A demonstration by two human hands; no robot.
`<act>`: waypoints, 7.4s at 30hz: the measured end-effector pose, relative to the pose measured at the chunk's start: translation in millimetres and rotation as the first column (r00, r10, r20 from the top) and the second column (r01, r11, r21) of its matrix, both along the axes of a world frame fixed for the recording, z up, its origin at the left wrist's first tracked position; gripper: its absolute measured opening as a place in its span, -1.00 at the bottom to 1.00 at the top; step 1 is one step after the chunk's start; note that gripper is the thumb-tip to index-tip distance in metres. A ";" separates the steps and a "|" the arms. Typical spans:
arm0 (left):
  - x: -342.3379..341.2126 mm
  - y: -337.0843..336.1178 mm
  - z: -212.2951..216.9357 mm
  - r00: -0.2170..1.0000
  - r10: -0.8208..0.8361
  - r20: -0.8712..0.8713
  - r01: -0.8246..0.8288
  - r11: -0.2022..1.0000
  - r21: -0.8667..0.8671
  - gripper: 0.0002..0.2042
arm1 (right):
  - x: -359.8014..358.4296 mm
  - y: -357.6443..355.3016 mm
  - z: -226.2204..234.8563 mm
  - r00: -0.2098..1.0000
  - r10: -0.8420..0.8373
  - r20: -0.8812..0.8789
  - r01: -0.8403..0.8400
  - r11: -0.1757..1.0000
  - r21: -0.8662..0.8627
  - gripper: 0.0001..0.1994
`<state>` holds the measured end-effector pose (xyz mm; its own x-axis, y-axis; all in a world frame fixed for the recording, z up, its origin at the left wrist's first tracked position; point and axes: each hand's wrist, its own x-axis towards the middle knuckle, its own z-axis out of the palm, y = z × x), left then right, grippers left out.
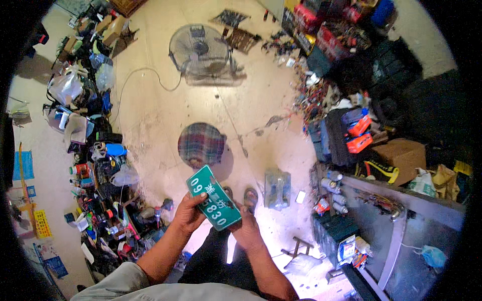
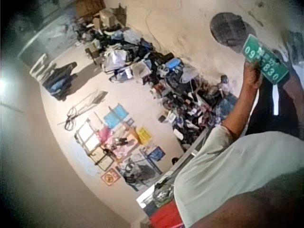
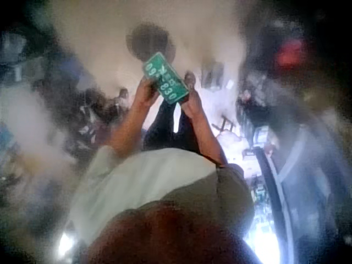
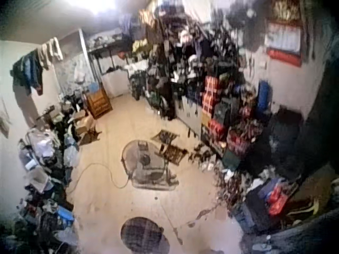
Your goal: The person brings a license plate inside a workshop, puts it down, then uses a utility knife to cut through tape on a plastic battery enclosure, removes the plastic cover, and begins disconnecting wires from the batteries inside with pliers.
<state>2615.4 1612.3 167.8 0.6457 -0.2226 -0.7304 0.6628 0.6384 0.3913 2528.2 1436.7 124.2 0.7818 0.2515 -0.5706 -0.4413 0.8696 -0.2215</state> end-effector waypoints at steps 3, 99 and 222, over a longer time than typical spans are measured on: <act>4.2 -1.7 48.9 0.993 0.039 0.113 -0.034 0.998 -0.052 -0.58 | 18.5 1.4 72.8 0.976 -0.150 0.158 0.161 0.985 -0.056 -0.35; 1093.7 794.5 213.9 0.777 -0.521 0.353 0.433 0.850 0.300 -0.61 | 1116.9 727.8 253.8 0.993 0.086 0.079 -0.027 0.826 -0.563 -0.57; 2847.9 321.0 -29.4 0.058 -0.986 -0.159 0.848 -0.036 0.529 -0.84 | 2640.0 -128.4 606.6 0.644 -0.358 0.676 -0.276 -0.933 -0.232 -0.40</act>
<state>5463.3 1933.3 138.4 0.2335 -0.5076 -0.8294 0.3732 -0.7408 0.5585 5168.1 1308.3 730.8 0.0266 -0.4937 0.8692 -0.6819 -0.6447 -0.3454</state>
